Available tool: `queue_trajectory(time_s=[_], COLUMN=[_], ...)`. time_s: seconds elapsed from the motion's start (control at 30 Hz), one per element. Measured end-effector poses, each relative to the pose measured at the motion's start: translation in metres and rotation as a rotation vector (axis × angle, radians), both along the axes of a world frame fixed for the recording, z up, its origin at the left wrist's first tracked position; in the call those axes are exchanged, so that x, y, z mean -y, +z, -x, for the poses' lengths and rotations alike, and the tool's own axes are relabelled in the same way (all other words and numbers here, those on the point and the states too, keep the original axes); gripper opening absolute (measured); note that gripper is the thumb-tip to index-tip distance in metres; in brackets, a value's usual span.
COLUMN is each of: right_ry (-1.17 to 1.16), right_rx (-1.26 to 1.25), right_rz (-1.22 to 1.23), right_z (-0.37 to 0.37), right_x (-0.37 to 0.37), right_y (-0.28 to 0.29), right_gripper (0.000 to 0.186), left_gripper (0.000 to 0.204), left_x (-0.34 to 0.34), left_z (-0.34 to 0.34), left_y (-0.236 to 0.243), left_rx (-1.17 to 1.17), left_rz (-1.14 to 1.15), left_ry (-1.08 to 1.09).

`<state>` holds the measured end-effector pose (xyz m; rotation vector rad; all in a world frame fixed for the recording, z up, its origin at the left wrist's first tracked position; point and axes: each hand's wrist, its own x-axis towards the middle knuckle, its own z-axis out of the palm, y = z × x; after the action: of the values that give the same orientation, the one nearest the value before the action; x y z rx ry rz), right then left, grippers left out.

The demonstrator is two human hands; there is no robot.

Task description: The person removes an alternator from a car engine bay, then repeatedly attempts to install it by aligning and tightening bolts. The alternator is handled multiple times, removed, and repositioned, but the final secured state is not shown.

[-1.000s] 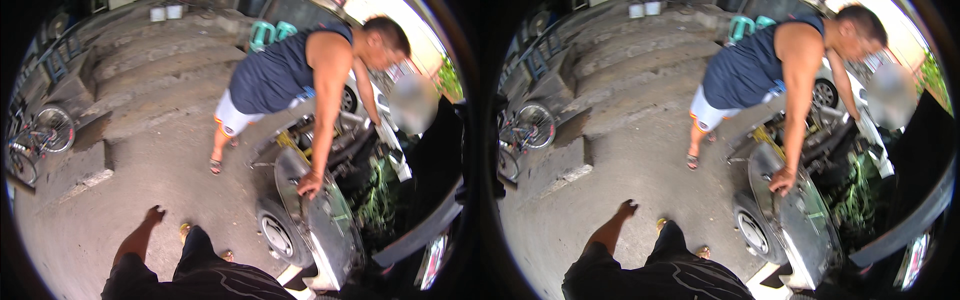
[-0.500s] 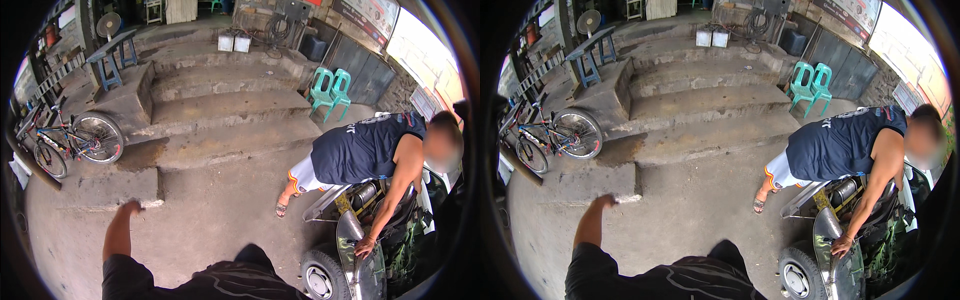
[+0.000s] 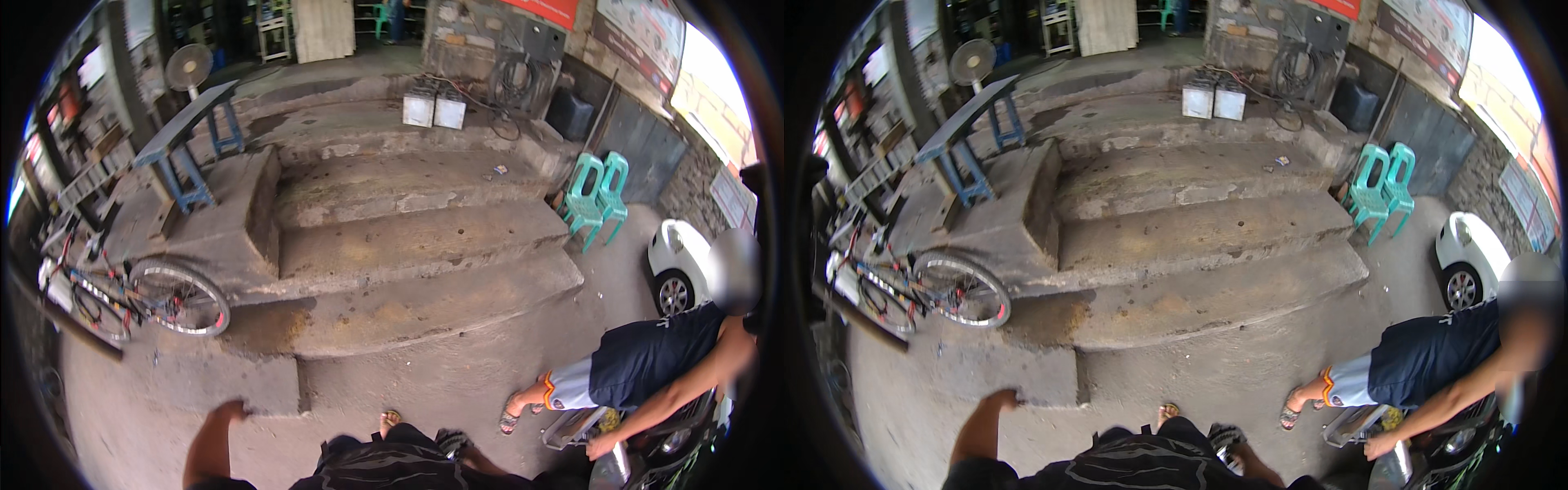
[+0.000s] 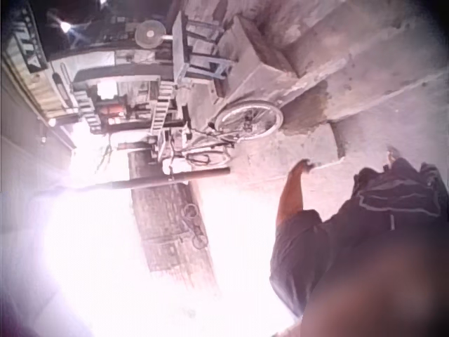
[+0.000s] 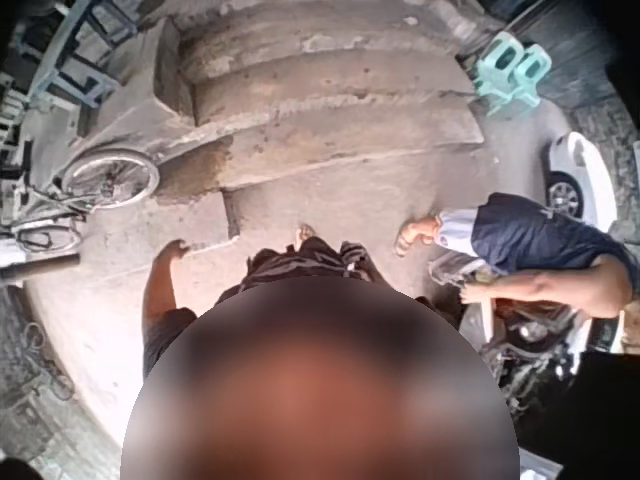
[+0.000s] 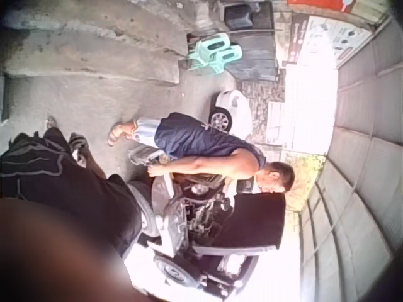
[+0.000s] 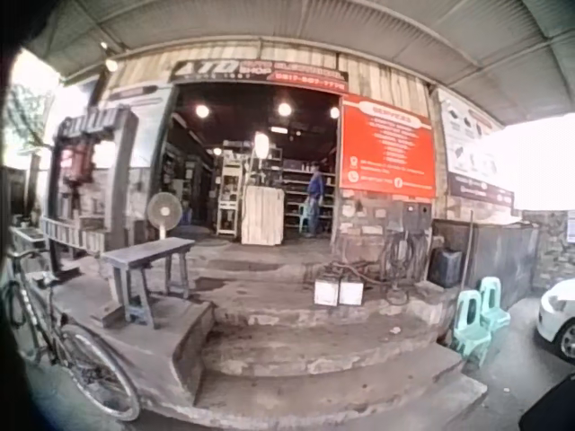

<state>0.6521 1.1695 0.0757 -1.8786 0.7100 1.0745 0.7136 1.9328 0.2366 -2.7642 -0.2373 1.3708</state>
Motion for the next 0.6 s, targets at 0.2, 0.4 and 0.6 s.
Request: queue_trajectory(time_s=[0.2, 0.4, 0.6], right_ry=[0.355, 0.307, 0.039], right_rx=[0.203, 0.13, -0.09], right_rz=[0.193, 0.217, 0.288], right_z=[-0.152, -0.326, -0.466], right_x=[-0.008, -0.077, -0.184], right_y=[-0.067, 0.025, 0.206], right_gripper=[0.034, 0.033, 0.03], left_gripper=[0.048, 0.054, 0.067], left_x=[-0.084, -0.09, -0.152], left_z=[-0.005, -0.224, -0.456], left_y=[-0.017, -0.033, 0.029], left_rx=[-0.453, -0.223, -0.251], left_rz=[0.034, 0.306, 0.287], left_ry=[0.286, 0.356, 0.04])
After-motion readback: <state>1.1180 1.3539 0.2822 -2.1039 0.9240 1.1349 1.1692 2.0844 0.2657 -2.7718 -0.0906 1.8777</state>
